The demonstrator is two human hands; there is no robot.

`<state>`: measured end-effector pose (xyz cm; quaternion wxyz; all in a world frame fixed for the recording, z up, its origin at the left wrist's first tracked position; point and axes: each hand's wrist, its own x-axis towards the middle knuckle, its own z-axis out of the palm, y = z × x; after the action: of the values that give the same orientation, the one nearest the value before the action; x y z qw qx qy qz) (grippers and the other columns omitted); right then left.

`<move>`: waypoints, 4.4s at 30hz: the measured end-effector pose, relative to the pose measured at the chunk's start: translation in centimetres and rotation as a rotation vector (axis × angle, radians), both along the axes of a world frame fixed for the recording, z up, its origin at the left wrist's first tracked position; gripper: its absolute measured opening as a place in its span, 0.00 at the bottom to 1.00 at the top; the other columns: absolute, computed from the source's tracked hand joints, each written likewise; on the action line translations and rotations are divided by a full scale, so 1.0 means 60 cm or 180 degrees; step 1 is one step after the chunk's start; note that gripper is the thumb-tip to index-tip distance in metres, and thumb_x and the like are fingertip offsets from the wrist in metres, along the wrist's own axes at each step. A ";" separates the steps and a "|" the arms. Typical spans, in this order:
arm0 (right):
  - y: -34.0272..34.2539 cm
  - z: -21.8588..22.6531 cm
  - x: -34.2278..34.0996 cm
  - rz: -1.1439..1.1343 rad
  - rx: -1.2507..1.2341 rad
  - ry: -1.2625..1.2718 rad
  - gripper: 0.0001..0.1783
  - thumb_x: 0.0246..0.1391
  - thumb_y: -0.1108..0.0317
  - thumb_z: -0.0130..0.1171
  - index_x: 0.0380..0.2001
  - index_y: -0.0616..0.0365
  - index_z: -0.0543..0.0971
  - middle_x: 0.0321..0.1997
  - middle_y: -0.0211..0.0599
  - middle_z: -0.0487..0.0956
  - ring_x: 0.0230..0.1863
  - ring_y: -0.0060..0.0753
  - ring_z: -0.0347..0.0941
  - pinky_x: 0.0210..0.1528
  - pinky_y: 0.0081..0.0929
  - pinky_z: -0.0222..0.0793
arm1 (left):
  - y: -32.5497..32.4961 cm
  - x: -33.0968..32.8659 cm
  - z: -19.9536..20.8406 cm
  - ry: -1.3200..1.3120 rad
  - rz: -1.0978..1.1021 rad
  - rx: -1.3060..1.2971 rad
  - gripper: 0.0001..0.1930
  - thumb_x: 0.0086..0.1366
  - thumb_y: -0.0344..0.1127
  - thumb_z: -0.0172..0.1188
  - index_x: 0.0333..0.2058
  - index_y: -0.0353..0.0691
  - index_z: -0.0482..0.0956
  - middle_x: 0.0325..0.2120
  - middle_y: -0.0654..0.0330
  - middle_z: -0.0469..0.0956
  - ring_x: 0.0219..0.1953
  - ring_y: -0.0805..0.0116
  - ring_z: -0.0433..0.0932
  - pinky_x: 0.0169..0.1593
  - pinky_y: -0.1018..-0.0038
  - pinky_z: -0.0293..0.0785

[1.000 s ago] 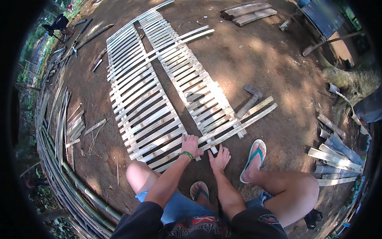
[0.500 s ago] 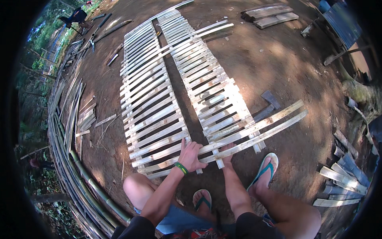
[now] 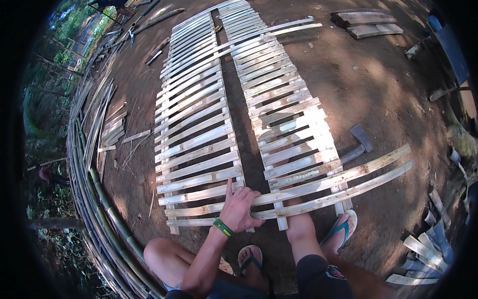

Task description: The person is weaving thin bamboo strips into a lattice structure on the ground. They use a small axe to tap the strips into place and adjust the alignment of the weave.

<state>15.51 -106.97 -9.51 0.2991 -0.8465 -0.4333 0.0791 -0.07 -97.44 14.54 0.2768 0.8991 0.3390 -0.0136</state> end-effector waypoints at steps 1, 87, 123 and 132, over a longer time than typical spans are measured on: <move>0.000 -0.002 0.003 0.0011 -0.0027 0.0002 0.28 0.55 0.54 0.65 0.53 0.62 0.77 0.54 0.57 0.78 0.53 0.66 0.72 0.55 0.63 0.64 | -0.001 0.000 0.000 -0.0010 0.0019 -0.0014 0.42 0.35 0.45 0.81 0.53 0.38 0.78 0.41 0.57 0.76 0.52 0.55 0.76 0.76 0.35 0.41; 0.394 0.914 0.224 -0.0367 0.1170 0.2810 0.17 0.66 0.56 0.63 0.44 0.57 0.71 0.25 0.32 0.72 0.22 0.25 0.71 0.24 0.27 0.72 | 0.126 0.065 -0.070 0.0234 0.2453 -0.0271 0.44 0.66 0.55 0.61 0.75 0.45 0.54 0.77 0.50 0.47 0.79 0.48 0.42 0.76 0.40 0.37; 0.574 0.519 0.188 0.1304 -0.1727 0.1148 0.27 0.69 0.48 0.53 0.49 0.66 0.72 0.30 0.63 0.81 0.39 0.69 0.81 0.45 0.57 0.74 | 0.319 -0.058 -0.182 0.0880 0.2287 0.0591 0.38 0.68 0.68 0.50 0.73 0.65 0.62 0.78 0.58 0.47 0.79 0.49 0.42 0.75 0.34 0.33; 0.494 0.468 0.159 0.0929 -0.1844 0.1261 0.26 0.68 0.47 0.53 0.53 0.60 0.71 0.30 0.63 0.81 0.39 0.70 0.80 0.44 0.60 0.73 | 0.317 -0.062 -0.181 0.0915 0.2292 0.0552 0.38 0.68 0.68 0.50 0.73 0.66 0.61 0.78 0.58 0.47 0.79 0.49 0.42 0.75 0.34 0.33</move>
<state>25.04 -77.31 18.56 0.1109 -0.7936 -0.4428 0.4023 -3.81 -78.43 3.68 0.1367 0.7316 0.6678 -0.0128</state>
